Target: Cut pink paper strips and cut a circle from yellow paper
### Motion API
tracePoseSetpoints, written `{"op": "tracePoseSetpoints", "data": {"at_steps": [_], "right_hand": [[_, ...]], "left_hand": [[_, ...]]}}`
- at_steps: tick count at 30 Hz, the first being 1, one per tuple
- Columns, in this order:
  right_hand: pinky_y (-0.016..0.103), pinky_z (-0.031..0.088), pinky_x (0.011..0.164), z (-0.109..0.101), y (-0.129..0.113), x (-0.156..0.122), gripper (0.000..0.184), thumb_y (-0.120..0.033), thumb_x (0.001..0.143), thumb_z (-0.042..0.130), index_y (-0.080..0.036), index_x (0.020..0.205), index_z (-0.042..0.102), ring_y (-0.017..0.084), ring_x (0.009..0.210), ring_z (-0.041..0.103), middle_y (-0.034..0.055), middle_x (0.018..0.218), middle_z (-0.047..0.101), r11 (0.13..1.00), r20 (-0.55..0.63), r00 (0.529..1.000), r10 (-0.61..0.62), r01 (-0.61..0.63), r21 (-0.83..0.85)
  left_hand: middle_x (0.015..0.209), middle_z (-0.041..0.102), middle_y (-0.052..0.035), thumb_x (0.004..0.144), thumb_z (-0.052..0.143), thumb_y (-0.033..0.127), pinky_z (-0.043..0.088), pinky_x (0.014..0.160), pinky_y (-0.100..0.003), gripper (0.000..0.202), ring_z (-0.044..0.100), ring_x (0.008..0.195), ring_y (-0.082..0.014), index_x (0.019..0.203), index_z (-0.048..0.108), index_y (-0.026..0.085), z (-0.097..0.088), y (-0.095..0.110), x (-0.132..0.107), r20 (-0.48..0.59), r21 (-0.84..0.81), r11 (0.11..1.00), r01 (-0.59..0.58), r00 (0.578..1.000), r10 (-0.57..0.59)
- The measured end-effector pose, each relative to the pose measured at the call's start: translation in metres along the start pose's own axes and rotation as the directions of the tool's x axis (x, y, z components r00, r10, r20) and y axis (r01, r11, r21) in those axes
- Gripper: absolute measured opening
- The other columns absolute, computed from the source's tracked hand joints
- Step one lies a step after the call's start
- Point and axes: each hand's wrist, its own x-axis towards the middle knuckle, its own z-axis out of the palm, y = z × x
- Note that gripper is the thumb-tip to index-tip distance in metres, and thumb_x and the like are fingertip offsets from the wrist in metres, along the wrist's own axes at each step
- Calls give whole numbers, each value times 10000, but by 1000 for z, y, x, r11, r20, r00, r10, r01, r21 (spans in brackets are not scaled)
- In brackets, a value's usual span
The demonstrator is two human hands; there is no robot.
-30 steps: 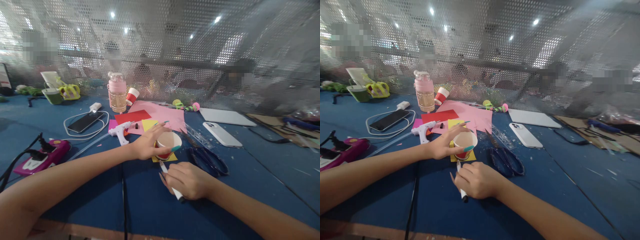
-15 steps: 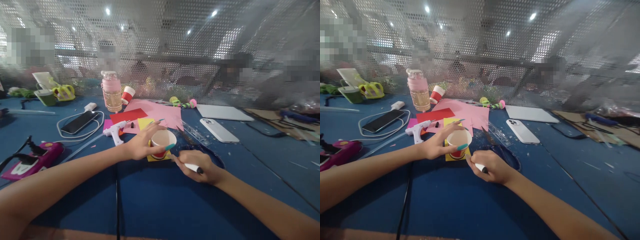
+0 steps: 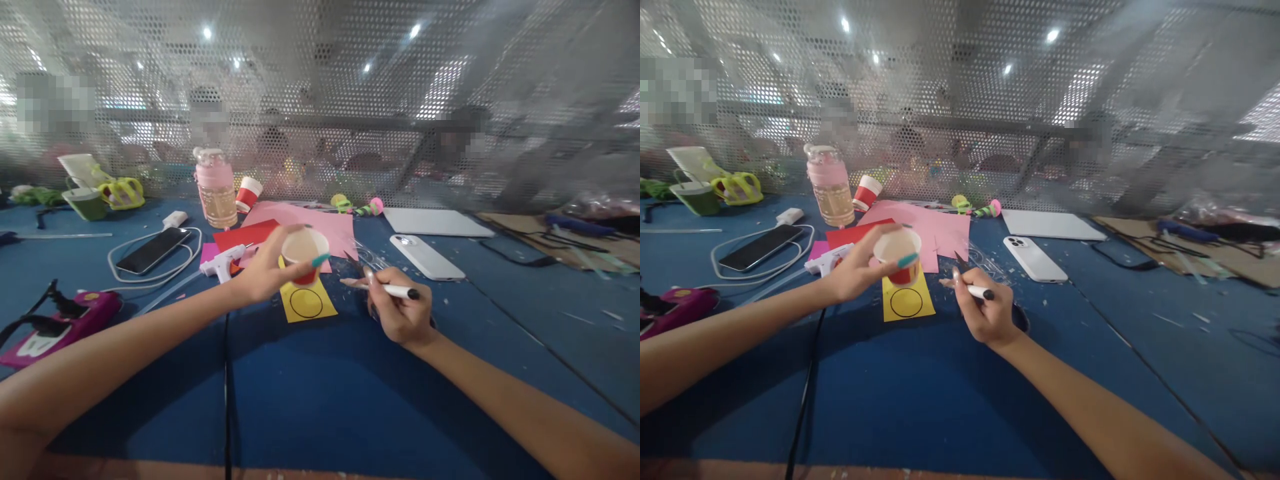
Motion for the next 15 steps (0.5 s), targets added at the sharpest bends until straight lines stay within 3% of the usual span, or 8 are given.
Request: {"op": "tracePoseSetpoints", "data": {"at_steps": [2,4,11,15], "right_hand": [[210,378,388,2,-2,2,178,-164,841,441,-189,675,500,78,346,433,-53,437,458,999,-9,1000,-7,7,-36],[214,385,403,3,-3,4,165,-172,840,447,-189,690,513,85,372,453,-46,454,478,997,11,999,-32,33,-66],[225,395,420,8,-1,5,107,-160,845,448,-189,802,541,108,432,503,-27,512,518,993,88,989,-115,118,-28],[233,424,450,10,0,6,111,-164,848,434,-195,819,536,121,477,540,-4,577,566,985,105,980,-170,173,-16]], "left_hand": [[1206,477,-127,765,537,404,415,890,-431,512,479,1082,-259,1200,390,178,-8,-5,7,-161,18,999,30,987,-27],[1207,466,-142,735,575,396,442,849,-434,559,490,1054,-269,1205,374,170,-16,-13,13,-239,92,993,72,970,-48],[1264,398,-143,675,667,304,351,950,-469,706,386,1177,-285,1251,273,199,-31,-45,17,-348,359,931,72,935,62],[1277,340,-160,745,595,281,341,955,-484,618,391,1176,-295,1263,267,198,-34,-54,10,-404,484,858,172,914,45]]}}
